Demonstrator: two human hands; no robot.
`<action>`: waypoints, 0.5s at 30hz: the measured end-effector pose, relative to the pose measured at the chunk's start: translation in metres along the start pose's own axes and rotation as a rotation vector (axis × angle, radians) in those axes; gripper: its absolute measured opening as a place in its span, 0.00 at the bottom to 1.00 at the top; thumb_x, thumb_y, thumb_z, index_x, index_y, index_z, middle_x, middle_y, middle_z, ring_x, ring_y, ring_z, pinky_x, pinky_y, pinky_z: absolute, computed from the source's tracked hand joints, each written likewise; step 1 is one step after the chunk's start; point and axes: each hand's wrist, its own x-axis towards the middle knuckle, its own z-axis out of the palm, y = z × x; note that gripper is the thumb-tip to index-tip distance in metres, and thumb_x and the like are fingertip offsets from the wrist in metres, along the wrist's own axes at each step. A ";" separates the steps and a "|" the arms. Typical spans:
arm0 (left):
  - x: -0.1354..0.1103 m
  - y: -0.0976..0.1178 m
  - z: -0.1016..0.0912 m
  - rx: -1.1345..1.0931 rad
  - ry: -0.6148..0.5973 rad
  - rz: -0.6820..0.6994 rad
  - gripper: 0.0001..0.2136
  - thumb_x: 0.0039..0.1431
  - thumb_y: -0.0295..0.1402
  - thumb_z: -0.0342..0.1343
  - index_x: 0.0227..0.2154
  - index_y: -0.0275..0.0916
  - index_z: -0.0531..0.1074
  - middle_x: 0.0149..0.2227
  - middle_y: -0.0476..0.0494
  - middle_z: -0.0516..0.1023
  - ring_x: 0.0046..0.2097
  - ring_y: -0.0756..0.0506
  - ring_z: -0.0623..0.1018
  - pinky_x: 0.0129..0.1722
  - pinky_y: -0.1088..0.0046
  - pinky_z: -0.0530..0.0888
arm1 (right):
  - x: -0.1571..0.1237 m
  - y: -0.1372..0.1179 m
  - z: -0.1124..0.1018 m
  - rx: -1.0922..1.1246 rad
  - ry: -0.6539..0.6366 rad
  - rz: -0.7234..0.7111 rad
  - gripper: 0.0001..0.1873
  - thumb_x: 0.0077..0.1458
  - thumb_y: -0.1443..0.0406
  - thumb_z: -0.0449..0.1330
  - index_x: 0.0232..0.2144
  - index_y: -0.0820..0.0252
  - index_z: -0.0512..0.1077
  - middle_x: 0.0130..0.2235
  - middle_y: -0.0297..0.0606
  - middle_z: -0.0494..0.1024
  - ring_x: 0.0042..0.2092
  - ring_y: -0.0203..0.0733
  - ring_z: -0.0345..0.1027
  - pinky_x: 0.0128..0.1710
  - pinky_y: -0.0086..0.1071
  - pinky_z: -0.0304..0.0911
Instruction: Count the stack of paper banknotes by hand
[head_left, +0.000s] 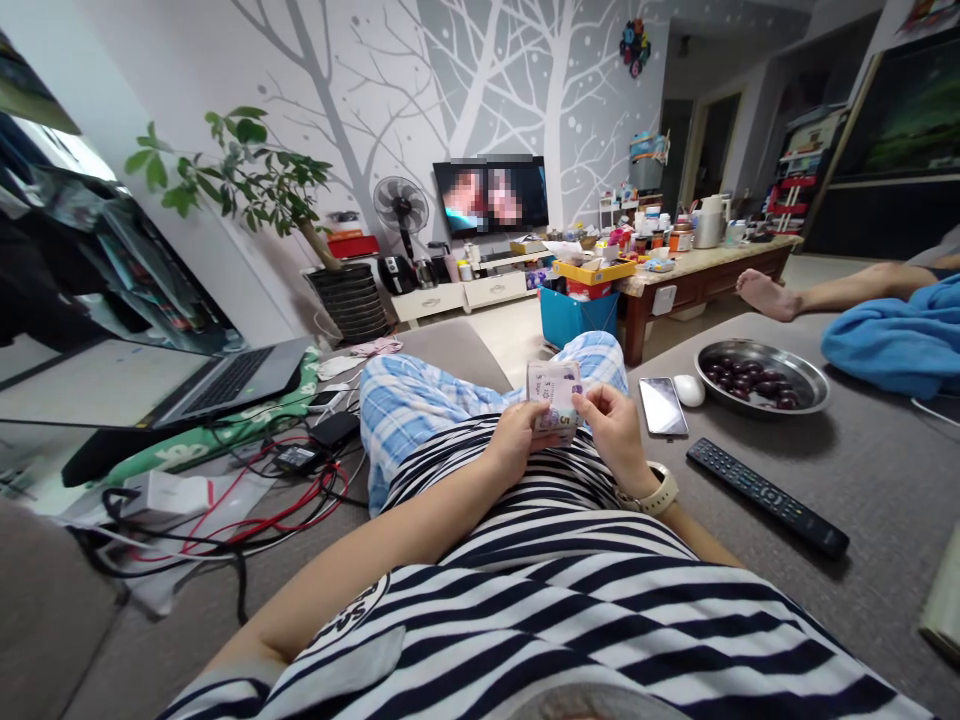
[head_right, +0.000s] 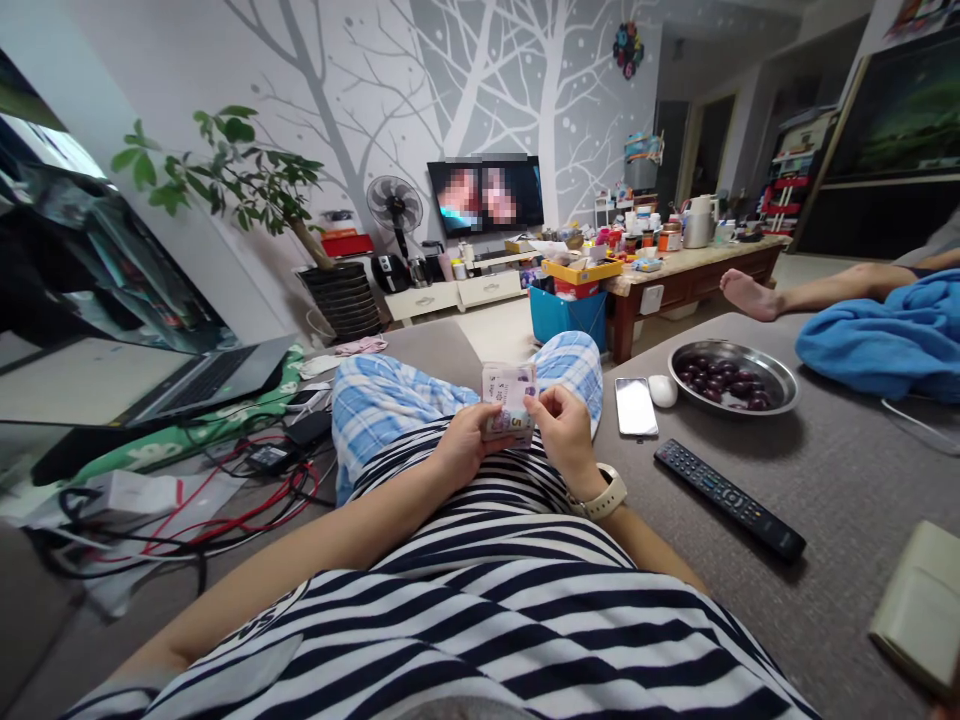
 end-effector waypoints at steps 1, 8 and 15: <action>-0.001 0.002 0.001 -0.003 0.001 -0.004 0.04 0.60 0.30 0.59 0.33 0.36 0.78 0.28 0.46 0.81 0.31 0.45 0.81 0.30 0.71 0.80 | -0.001 0.000 0.000 -0.008 0.007 -0.007 0.22 0.55 0.49 0.68 0.22 0.55 0.67 0.22 0.28 0.65 0.26 0.37 0.55 0.27 0.33 0.52; 0.000 0.012 0.001 -0.121 0.006 -0.067 0.11 0.67 0.31 0.52 0.38 0.32 0.79 0.32 0.39 0.85 0.30 0.43 0.83 0.28 0.68 0.81 | -0.011 -0.002 0.003 -0.062 0.015 -0.110 0.15 0.60 0.54 0.65 0.27 0.56 0.71 0.25 0.30 0.71 0.29 0.38 0.62 0.32 0.33 0.59; 0.003 0.009 0.000 -0.115 0.005 -0.052 0.12 0.67 0.30 0.51 0.36 0.31 0.79 0.32 0.38 0.85 0.27 0.44 0.82 0.26 0.70 0.80 | -0.015 0.000 0.006 -0.015 -0.022 -0.160 0.13 0.62 0.54 0.64 0.32 0.57 0.74 0.26 0.30 0.71 0.28 0.37 0.60 0.30 0.33 0.58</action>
